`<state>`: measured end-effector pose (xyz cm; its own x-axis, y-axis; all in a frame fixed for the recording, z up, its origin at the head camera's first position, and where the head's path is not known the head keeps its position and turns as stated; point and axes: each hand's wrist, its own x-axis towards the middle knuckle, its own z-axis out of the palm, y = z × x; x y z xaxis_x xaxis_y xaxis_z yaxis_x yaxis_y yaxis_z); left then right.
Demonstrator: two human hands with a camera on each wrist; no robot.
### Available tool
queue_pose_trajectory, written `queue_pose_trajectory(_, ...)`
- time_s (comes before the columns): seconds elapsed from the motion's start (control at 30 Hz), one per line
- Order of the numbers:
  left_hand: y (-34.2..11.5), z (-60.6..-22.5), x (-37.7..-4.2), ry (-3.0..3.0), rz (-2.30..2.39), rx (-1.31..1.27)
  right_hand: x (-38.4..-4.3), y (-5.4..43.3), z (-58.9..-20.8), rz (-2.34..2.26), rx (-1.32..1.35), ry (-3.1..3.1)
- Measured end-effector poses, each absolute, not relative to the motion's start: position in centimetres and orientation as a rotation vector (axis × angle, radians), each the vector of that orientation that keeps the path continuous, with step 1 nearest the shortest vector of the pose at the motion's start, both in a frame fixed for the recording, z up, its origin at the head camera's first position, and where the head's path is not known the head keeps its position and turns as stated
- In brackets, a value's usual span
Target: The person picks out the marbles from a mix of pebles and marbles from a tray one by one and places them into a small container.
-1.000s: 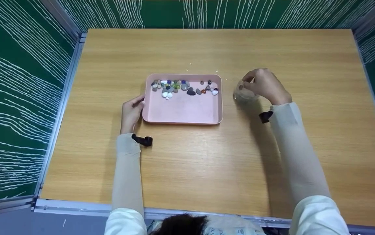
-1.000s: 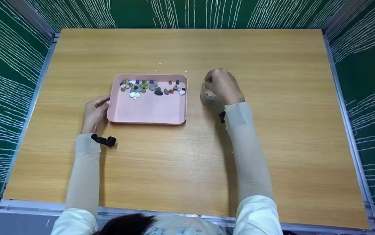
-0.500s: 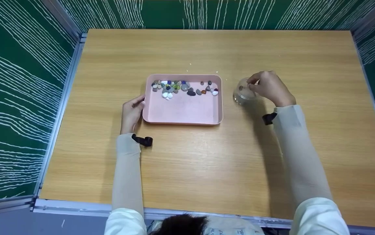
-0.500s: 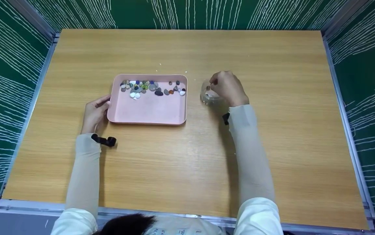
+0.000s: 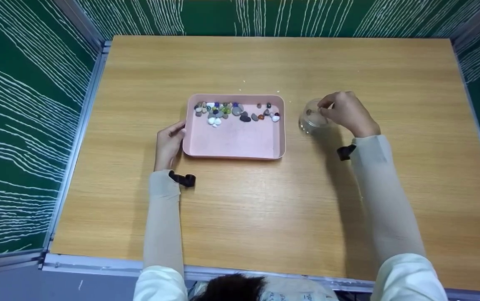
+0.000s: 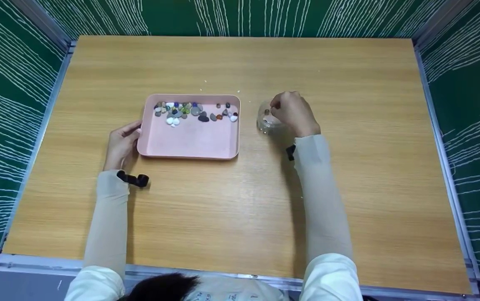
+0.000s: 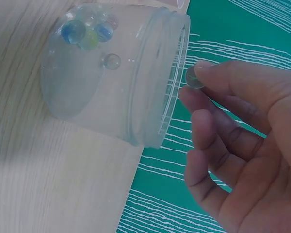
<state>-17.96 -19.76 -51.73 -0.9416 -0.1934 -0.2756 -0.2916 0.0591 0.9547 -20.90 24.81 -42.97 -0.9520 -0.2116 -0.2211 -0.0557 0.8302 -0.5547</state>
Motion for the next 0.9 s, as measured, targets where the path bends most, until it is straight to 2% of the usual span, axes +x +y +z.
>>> queue_pose_trajectory(0.9,-19.69,-51.67,-17.88,2.217,2.037,-0.535,-20.71,25.07,-43.14,-0.833,-0.175,2.723)
